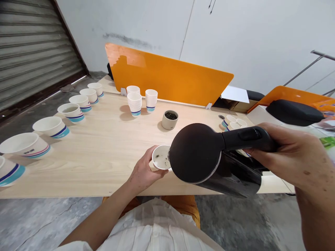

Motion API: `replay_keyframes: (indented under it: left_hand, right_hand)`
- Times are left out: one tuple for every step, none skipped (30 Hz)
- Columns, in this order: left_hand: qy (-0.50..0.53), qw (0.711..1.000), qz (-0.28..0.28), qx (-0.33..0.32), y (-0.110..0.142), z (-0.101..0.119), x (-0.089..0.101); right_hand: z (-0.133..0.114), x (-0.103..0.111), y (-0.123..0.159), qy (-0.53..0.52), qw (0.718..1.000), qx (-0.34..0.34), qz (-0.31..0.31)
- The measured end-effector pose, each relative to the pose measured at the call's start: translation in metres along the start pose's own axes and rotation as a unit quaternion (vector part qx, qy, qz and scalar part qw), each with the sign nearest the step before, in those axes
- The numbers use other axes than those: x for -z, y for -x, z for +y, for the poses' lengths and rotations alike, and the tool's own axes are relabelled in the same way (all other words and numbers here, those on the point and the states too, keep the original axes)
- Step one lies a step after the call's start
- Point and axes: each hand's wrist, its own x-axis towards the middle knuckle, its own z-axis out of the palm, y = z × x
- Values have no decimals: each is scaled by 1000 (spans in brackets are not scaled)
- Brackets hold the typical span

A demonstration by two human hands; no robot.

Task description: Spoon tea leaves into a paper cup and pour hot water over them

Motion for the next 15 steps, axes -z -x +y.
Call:
replay_keyframes:
  left_hand:
    - [4,1000,2,6,0,1,0]
    - [7,1000,4,9,0,2,0]
    - [7,1000,7,10,0,3,0]
    - [6,1000,12,11,-1,3,1]
    - [5,1000,16,12,-1,3,1]
    - [4,1000,20,13,-2,2,1]
    - [5,1000,21,14,-3,0,1]
    - [7,1000,24,14,-5,-3,1]
    - [8,1000,26,13,-7,-7,1]
    - [9,999,29,13,-10,-11,2]
    - [13,999,33,18,-13,-16,3]
    - [17,999,35,30,-18,-21,4]
    - [23,998,39,45,-23,-27,5]
    - [31,997,45,62,-28,-34,6]
    - [32,995,56,77,-33,-40,8]
  right_hand:
    - [1,-1,1,-8,1000,-16,11]
    - [2,-2,2,-17,999,-38,26]
    - [1,-3,3,-29,996,-66,45]
    - [-1,-5,4,-43,991,-102,69]
    - [-4,-8,4,-59,984,-143,92]
    - [-7,-10,4,-77,972,-186,120]
    - [-10,-12,4,-97,958,-227,148]
    - [-13,-14,3,-123,942,-259,173]
    - [-14,-16,1,-154,929,-277,193]
    - [-14,-17,-1,-189,919,-278,206]
    - [-13,-18,-4,-223,913,-263,218]
    - [-10,-19,-7,-254,909,-240,227]
    - [-5,-19,-10,-280,905,-215,236]
    - [0,-19,-14,-298,901,-192,249]
    - [6,-18,-19,-311,896,-173,265]
